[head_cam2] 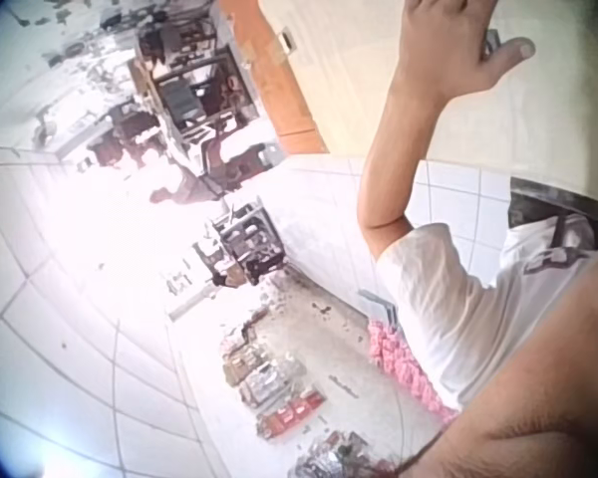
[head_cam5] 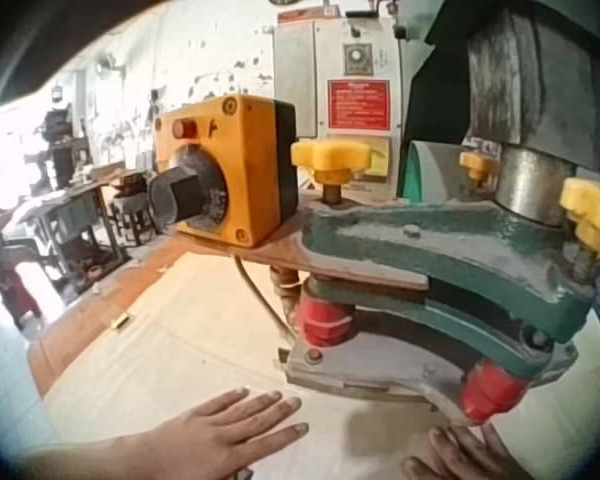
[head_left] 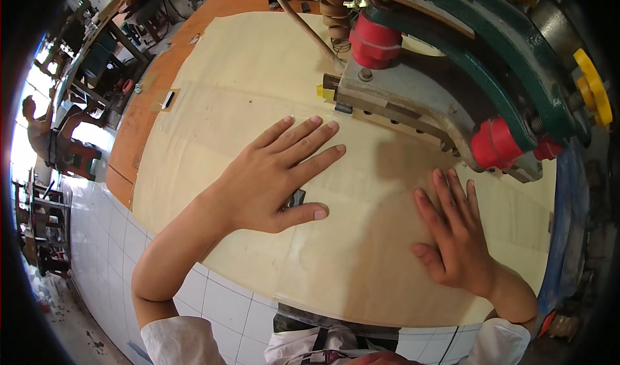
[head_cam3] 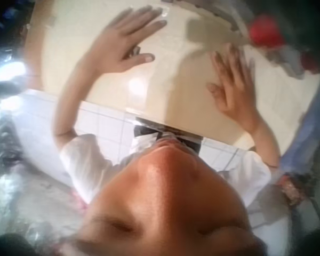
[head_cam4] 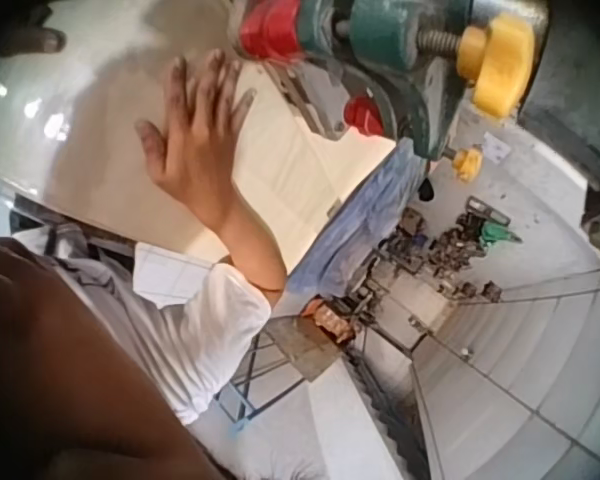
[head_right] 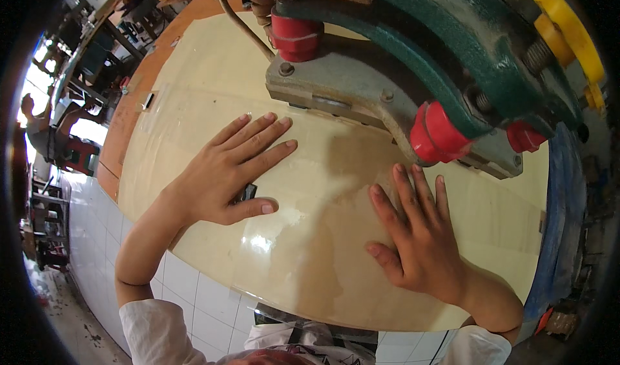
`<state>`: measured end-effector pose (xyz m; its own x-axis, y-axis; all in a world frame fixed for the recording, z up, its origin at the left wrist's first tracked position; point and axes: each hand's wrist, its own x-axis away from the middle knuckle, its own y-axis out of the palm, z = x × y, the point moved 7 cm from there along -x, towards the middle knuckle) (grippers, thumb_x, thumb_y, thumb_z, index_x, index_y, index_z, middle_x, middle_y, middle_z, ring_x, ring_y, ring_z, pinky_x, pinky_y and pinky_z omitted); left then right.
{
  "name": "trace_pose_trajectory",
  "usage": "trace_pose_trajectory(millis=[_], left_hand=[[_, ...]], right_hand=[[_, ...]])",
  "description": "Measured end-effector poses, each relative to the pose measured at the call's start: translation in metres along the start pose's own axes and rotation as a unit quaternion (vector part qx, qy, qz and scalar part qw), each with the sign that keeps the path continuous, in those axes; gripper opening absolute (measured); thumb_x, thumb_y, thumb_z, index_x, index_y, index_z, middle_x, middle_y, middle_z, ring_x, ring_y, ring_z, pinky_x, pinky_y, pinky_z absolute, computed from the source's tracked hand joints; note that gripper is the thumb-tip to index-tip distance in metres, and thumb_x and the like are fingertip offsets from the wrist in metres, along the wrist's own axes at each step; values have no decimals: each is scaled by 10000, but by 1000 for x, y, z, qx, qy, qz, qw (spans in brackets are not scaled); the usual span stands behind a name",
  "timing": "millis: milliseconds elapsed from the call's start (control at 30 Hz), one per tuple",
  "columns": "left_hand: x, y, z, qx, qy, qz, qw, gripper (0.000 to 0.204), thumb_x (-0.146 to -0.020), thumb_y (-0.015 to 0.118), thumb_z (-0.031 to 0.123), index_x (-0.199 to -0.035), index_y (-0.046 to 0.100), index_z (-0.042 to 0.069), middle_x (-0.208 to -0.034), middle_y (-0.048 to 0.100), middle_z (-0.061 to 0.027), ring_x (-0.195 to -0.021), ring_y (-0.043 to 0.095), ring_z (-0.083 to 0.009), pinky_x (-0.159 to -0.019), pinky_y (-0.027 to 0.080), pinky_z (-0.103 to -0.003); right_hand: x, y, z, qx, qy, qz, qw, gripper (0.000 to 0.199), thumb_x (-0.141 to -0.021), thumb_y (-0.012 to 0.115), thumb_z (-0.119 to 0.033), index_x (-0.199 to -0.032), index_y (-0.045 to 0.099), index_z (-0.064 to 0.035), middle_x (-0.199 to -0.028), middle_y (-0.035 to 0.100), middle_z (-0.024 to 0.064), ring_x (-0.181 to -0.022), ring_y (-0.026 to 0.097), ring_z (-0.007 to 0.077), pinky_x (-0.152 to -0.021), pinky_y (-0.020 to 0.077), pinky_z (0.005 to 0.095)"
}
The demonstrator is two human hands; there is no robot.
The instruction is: The person aligns a transparent plastic sheet on the work table and seals it using a heat press machine.
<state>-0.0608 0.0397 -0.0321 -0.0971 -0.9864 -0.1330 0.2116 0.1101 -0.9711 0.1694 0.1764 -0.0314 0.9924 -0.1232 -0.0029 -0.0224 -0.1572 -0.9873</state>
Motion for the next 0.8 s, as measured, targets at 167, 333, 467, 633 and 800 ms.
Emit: trace_pose_trajectory(millis=[167, 333, 467, 633, 800], left_hand=[[0, 0, 0, -24, 3, 6, 1000, 833, -984, 547, 638, -1581, 446, 66, -1667, 368, -217, -1559, 313, -402, -1267, 231, -586], [-1, 0, 0, -28, 1, 6, 1000, 829, -985, 538, 631, -1584, 442, 65, -1670, 364, -216, -1559, 314, -402, -1268, 225, -591], [-2, -1, 2, -32, 1, 9, 999, 825, -982, 537, 624, -1581, 443, 63, -1668, 365, -220, -1555, 319, -406, -1267, 226, -596], [1, -2, 2, -29, -1, 9, 1000, 816, -980, 538, 615, -1571, 450, 59, -1666, 364, -225, -1551, 324, -412, -1264, 230, -597], [2, -1, 3, -31, 1, 4, 999, 815, -975, 544, 599, -1575, 445, 57, -1672, 356, -224, -1553, 321, -412, -1266, 227, -592]], right_hand=[[-1, -1, 0, 11, -2, -8, 1000, 726, -1043, 489, -508, -1620, 384, -80, -1659, 261, 346, -1496, 287, 598, -1164, 188, 775], [-1, -2, -1, 12, -3, -8, 1000, 722, -1049, 485, -505, -1616, 385, -69, -1664, 260, 337, -1509, 269, 592, -1167, 188, 772], [0, -1, 0, 17, -2, -6, 1000, 721, -1047, 492, -500, -1615, 387, -69, -1665, 260, 337, -1514, 266, 586, -1172, 186, 768], [-1, -3, -3, 11, -2, -2, 1000, 725, -1024, 543, -464, -1608, 394, -62, -1671, 250, 332, -1525, 255, 575, -1180, 195, 755], [1, -3, -5, 0, 0, 6, 1000, 715, -1012, 571, -439, -1591, 414, -49, -1666, 257, 332, -1522, 261, 573, -1185, 198, 750]])
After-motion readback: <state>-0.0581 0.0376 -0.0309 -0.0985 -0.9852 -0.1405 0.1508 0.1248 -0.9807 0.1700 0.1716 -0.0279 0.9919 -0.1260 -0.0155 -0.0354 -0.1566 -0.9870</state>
